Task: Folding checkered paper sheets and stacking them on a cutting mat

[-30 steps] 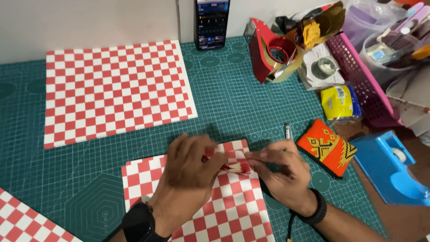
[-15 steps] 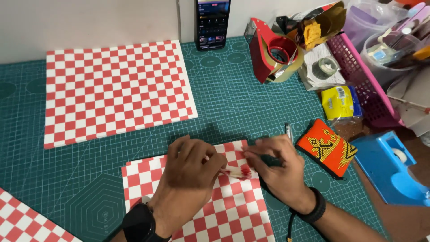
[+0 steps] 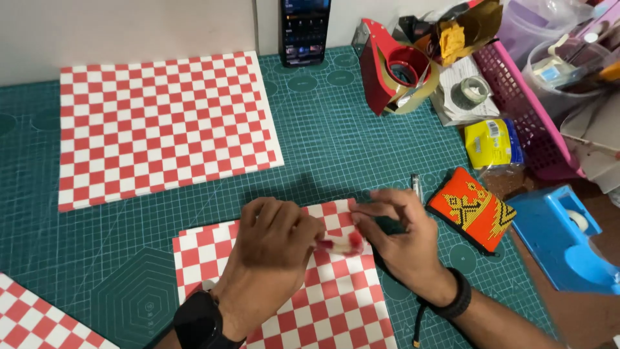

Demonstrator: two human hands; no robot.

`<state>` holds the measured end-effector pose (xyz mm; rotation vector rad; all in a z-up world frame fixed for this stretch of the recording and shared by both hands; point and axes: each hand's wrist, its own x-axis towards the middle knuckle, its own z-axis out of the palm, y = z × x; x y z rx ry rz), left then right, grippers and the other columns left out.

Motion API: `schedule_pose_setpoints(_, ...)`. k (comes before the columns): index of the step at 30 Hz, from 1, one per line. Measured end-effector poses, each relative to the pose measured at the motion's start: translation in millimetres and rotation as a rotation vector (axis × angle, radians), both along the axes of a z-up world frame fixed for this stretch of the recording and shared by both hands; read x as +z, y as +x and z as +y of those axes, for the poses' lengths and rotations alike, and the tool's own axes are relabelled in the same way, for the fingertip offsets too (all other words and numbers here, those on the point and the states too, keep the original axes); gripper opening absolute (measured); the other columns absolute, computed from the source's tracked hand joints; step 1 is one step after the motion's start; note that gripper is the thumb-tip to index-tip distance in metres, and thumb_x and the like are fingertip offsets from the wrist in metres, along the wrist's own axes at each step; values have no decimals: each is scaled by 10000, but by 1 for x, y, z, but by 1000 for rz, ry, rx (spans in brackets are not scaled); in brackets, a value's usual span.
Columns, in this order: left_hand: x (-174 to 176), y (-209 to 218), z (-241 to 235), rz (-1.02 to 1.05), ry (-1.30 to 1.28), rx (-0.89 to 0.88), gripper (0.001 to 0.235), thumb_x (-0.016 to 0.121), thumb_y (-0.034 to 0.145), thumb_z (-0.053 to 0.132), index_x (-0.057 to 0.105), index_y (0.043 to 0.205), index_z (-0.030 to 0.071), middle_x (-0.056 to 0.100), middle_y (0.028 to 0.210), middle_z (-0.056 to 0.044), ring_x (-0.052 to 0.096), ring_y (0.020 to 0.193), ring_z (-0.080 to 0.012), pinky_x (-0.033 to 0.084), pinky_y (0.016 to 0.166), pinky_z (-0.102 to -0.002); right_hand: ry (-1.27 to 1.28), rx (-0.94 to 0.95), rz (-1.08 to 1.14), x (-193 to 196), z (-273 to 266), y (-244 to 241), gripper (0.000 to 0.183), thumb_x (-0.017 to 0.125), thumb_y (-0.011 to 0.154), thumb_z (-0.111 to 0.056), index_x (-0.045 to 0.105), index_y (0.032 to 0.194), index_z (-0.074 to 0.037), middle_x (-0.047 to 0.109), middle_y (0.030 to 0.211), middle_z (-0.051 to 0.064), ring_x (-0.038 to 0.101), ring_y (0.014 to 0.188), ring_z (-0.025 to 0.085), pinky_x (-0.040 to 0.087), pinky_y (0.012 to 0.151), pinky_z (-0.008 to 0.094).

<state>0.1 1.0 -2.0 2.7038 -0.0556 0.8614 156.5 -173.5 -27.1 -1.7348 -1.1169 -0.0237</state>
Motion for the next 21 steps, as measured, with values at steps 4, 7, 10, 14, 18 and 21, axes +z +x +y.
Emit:
schedule_pose_setpoints(4,5,4,0,-33,36,19,289,620,791,-162,595,919,95,556,981,-110,543,911,-307,463,827,-440,74,45,-57,-6,-3,4,378,825,842,25,560,1089,-85,788,941,52,801,888,159,554,849,266)
schedule_pose_setpoints(7,3,4,1,12,-48,7,267,624,834,-124,563,930,118,570,988,-77,541,912,-273,440,826,-424,242,120,-79,-6,-5,1,412,795,866,43,520,1150,-73,724,927,123,815,863,204,605,746,222)
schedule_pose_setpoints(10,-1,3,1,16,41,23,171,631,925,-56,577,946,105,575,900,-44,557,855,-247,456,888,-435,235,117,-117,-10,-5,4,323,765,917,10,558,1141,-94,738,986,62,755,866,132,596,781,212)
schedule_pose_setpoints(14,0,1,0,-15,-35,-5,236,638,909,-84,540,970,121,573,869,-19,541,805,-225,438,871,-422,105,-2,-24,-9,-4,1,423,816,844,35,523,1135,-57,762,1047,107,776,966,201,566,854,261)
schedule_pose_setpoints(18,-2,2,2,28,-23,-7,252,645,873,-94,579,1032,90,572,877,-41,557,842,-248,438,905,-452,-20,-90,-11,-7,-1,1,347,832,849,-42,584,1089,-75,762,980,58,796,942,170,570,876,259)
schedule_pose_setpoints(21,-2,2,3,25,-9,-4,225,632,871,-103,599,937,110,568,886,-58,547,847,-268,443,875,-458,-24,-76,-56,-6,1,1,341,845,840,-36,595,1069,-75,759,919,42,774,898,157,566,843,260)
